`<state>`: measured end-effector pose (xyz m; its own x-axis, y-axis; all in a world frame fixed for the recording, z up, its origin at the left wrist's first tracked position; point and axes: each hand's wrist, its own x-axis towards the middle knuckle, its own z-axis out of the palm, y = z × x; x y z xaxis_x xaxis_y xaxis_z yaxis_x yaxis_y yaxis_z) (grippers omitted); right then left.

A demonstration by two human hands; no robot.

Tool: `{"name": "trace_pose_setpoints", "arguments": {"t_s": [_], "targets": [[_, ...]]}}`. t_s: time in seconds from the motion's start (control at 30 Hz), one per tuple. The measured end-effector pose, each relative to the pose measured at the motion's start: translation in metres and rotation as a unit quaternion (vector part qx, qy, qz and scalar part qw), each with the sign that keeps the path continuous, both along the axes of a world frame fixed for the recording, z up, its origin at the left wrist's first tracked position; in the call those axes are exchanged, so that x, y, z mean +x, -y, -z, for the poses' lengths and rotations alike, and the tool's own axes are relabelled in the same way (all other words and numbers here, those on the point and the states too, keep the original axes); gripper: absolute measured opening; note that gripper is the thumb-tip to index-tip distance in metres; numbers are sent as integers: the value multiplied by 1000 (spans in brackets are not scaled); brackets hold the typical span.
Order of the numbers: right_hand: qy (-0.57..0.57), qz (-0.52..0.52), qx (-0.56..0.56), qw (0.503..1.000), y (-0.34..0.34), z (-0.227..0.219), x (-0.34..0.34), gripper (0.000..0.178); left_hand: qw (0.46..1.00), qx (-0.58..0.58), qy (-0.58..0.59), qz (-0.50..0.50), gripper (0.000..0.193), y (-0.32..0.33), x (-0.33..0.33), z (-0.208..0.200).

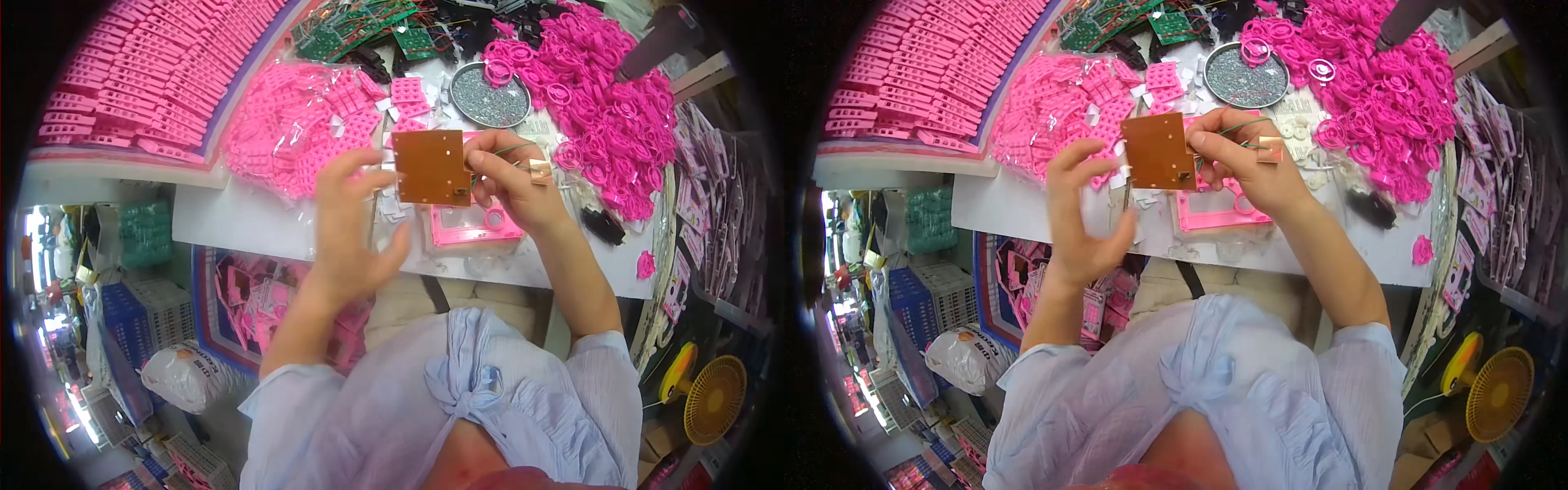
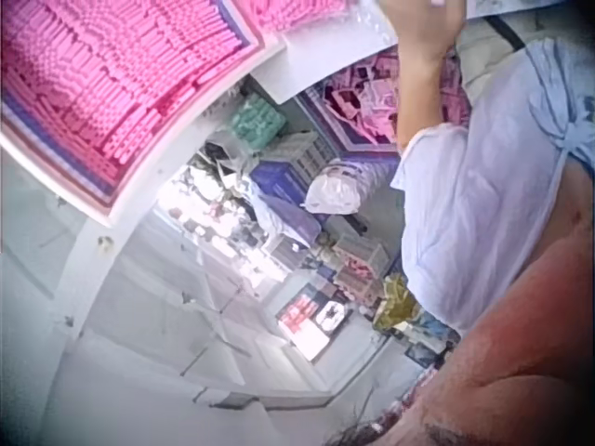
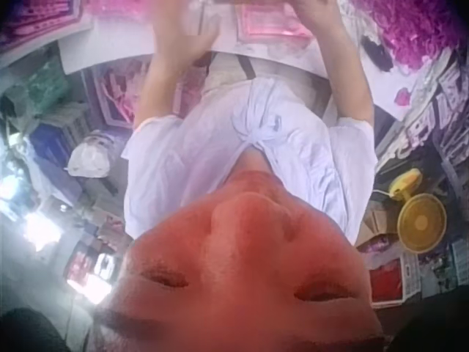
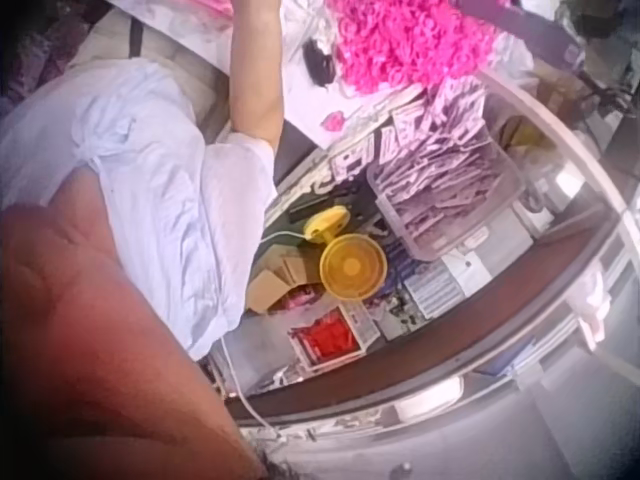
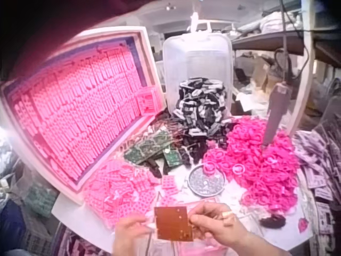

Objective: Assembling a pink plastic toy piggy bank by installing internal electronic components and screwing the backplate into place.

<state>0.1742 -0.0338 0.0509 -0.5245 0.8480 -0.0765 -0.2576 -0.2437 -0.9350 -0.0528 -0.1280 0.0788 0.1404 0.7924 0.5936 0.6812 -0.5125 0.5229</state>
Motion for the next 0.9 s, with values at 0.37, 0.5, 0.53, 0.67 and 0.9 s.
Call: {"name": "trace_pose_setpoints", "arguments": {"t_s": [0.37, 0.5, 0.53, 0.67, 0.9], "targets": [[-37, -37, 59, 997, 4, -17, -4, 21, 735, -431, 520, 63, 36, 3, 13, 37], [-34, -14, 57, 998, 8, -18, -4, 23, 727, -404, 544, 111, 35, 13, 20, 55], [-35, 2, 92, 995, 10, -16, -5, 23, 720, -398, 554, 127, 38, 13, 24, 60], [-59, 76, 113, 989, 22, -10, 2, 26, 695, -307, 638, 125, 35, 7, 25, 56], [-14, 139, 70, 988, 41, 20, 18, 21, 665, -309, 662, 156, 37, 1, 13, 71]]}}
